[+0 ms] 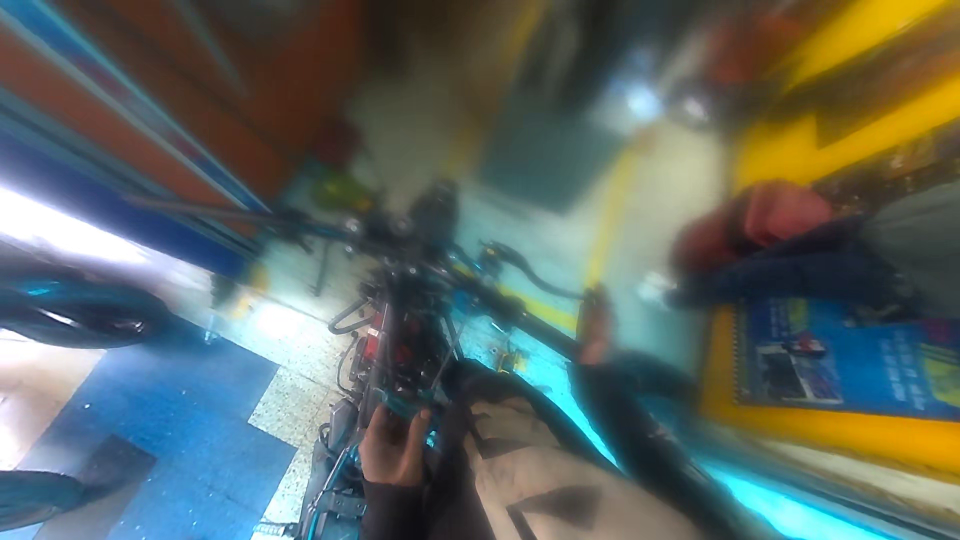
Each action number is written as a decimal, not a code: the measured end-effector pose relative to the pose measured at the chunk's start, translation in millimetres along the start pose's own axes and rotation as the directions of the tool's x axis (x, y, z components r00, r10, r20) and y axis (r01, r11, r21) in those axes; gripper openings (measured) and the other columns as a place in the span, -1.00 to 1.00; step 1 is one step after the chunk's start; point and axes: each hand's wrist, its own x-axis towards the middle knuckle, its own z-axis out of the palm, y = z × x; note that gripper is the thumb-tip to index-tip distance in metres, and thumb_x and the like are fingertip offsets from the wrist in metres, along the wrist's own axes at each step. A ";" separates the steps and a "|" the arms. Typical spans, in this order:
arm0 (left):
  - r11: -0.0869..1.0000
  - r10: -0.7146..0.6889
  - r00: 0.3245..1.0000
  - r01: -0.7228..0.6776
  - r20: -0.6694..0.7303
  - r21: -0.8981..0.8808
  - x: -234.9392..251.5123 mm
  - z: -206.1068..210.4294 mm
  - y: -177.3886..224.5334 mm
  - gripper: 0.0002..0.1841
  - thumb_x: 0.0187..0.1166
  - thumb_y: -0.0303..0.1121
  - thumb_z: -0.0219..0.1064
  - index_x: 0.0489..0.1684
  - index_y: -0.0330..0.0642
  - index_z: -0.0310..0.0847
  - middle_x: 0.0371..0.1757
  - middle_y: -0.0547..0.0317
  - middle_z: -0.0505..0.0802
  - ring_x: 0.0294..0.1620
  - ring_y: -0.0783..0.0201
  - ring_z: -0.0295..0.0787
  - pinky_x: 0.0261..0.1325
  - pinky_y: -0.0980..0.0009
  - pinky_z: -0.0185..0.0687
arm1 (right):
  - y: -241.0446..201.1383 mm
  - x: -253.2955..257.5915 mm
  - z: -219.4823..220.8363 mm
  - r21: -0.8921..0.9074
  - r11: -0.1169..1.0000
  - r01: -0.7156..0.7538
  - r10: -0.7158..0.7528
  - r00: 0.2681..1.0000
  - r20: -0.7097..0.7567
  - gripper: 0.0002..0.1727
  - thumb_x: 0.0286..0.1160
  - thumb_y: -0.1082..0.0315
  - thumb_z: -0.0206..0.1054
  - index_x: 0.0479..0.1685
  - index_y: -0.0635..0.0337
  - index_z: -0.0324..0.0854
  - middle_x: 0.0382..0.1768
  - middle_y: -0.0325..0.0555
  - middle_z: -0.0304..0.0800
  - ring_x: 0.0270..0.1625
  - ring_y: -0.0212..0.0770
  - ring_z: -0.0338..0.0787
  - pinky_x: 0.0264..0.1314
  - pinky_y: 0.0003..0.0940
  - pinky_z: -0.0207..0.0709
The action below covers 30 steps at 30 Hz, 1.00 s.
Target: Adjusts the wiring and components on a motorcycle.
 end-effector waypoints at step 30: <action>0.962 0.044 0.991 -0.077 0.128 0.263 -14.1 -13.1 -26.8 -0.41 0.43 -0.38 0.26 0.47 -0.58 0.50 0.01 -0.05 0.91 -0.25 0.37 0.86 -0.17 0.40 0.83 | 0.1 11.7 -17.9 -0.803 0.557 0.212 0.030 0.961 0.275 0.42 -0.18 -0.06 0.86 0.83 0.33 0.06 0.87 0.45 -0.40 0.91 0.34 -0.25 0.86 0.17 -0.01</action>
